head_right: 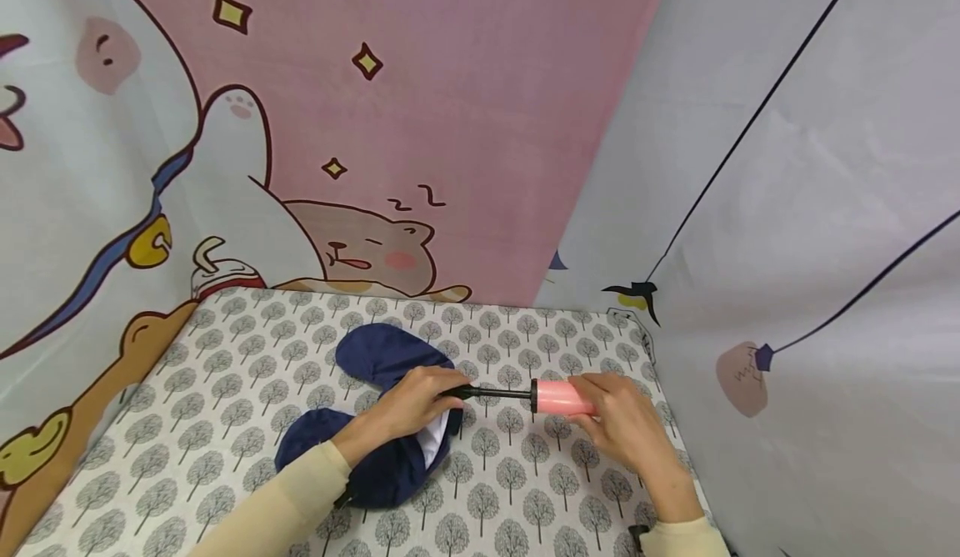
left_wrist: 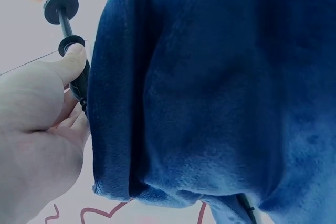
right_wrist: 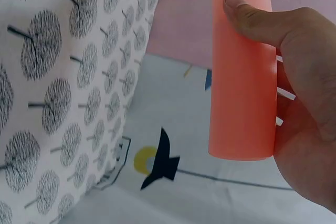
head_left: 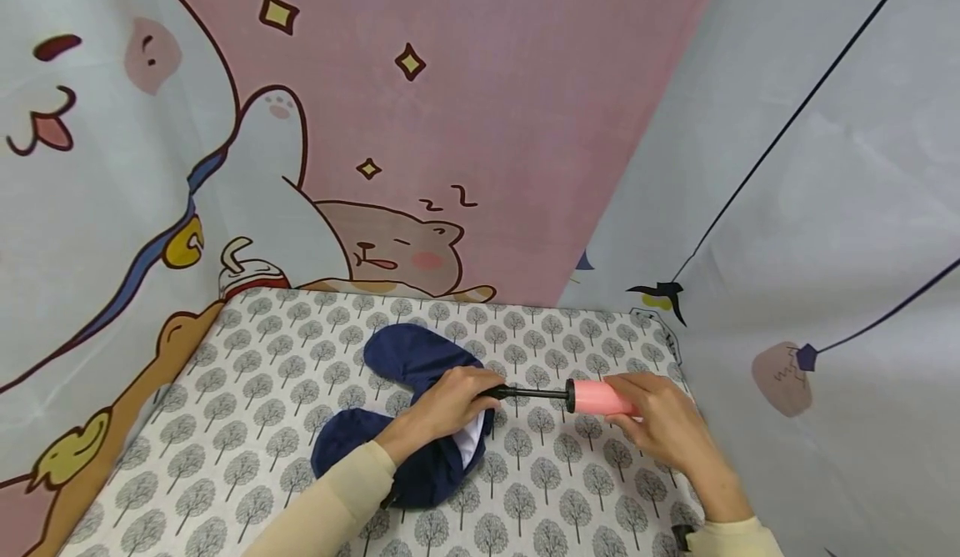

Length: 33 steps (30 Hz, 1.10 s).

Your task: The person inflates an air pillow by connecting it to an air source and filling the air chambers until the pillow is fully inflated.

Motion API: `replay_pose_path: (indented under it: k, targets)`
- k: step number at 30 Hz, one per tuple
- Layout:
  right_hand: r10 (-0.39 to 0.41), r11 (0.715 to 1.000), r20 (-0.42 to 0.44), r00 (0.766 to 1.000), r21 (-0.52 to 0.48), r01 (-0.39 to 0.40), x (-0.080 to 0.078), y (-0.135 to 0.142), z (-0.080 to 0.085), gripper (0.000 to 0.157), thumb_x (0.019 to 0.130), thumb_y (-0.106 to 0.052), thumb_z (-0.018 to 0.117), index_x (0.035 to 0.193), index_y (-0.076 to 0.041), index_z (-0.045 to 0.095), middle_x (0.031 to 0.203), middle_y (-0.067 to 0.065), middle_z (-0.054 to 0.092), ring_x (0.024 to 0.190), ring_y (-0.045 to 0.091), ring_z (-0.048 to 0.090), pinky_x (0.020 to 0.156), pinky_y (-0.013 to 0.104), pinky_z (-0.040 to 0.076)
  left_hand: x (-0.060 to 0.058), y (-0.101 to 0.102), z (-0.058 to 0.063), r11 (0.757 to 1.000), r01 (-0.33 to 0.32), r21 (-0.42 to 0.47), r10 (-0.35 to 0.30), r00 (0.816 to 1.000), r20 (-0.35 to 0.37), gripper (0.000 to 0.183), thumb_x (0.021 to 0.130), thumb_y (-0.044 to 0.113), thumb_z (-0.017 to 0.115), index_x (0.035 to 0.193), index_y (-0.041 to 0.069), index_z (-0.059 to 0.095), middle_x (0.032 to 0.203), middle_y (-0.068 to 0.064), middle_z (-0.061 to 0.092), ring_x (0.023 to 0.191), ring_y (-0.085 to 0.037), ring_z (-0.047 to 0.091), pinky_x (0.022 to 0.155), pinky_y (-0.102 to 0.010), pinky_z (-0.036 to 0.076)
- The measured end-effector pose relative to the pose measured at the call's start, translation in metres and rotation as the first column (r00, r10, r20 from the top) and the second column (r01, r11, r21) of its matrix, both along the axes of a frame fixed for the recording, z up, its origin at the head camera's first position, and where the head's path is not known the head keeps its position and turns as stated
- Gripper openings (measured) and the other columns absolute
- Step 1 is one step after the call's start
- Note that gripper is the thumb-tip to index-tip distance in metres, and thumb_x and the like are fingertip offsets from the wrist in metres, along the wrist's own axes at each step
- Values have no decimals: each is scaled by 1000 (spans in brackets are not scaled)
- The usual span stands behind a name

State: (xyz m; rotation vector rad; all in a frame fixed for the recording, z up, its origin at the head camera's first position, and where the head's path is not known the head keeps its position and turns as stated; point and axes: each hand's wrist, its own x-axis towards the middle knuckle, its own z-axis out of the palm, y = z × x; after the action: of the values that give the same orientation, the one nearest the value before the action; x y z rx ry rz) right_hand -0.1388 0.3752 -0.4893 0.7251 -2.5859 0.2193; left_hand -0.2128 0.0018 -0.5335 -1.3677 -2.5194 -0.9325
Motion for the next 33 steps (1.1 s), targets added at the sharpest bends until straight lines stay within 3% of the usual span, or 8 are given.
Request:
replay_pose_path:
  k: [5,11,13,17,24,26,28,33]
  targets:
    - [-40,999,28,999,-8,41,2,19,6,65,72,-15,105,131,-2,81,122,21,84,108,43,79,99,64,61,0,-2,1,1000,-15,-2,15,1000,-9,35,108,17,77,141,5,77,135,-13,83,119,-27,82,104,-39,66]
    - [-74,997,37,997,-33,75,5,29,13,67,70,-14,105,132,-4,81,124,20,84,109,44,79,100,64,57,0,-1,0,1000,-17,-4,17,1000,-16,32,110,19,74,138,4,77,131,-12,84,116,-25,82,100,-39,67]
    - [-53,998,40,998,-30,54,5,24,12,66,70,-15,106,131,-5,81,123,19,84,107,42,80,99,66,59,1,1,1,1000,-3,-11,3,1000,-12,26,111,18,73,132,5,78,123,-10,84,108,-23,82,95,-36,67]
    - [9,1000,32,999,4,-9,1,-2,5,60,72,-19,107,125,-7,83,119,13,86,103,34,82,92,59,66,3,4,2,1000,12,-24,-12,1000,6,22,111,18,72,130,7,77,117,-7,83,101,-21,80,88,-33,65]
    - [38,998,24,999,54,-39,0,-43,-8,60,74,-25,106,125,-3,83,115,15,86,99,30,81,85,47,68,4,6,0,1000,12,-9,-12,1000,-1,25,108,13,75,132,6,79,118,-7,84,102,-22,81,89,-35,66]
    - [36,997,20,999,61,-37,0,-50,-11,61,74,-27,106,125,-2,83,114,16,86,97,30,80,85,46,68,2,6,-2,1000,30,10,-29,999,-16,23,107,12,76,129,6,79,114,-6,84,99,-22,81,87,-34,66]
    - [40,997,3,999,62,-40,0,-56,-13,62,74,-29,106,124,-1,83,111,16,86,95,29,80,84,46,68,-3,6,-12,998,54,37,-52,997,-60,22,107,11,75,128,5,79,113,-6,84,96,-19,80,83,-32,65]
    - [69,996,-44,997,65,-66,-4,-64,-16,63,73,-31,107,122,0,82,109,15,86,93,27,79,84,45,67,-11,8,-31,992,75,101,-67,994,-81,24,107,10,76,131,5,78,117,-7,85,99,-21,81,85,-32,65]
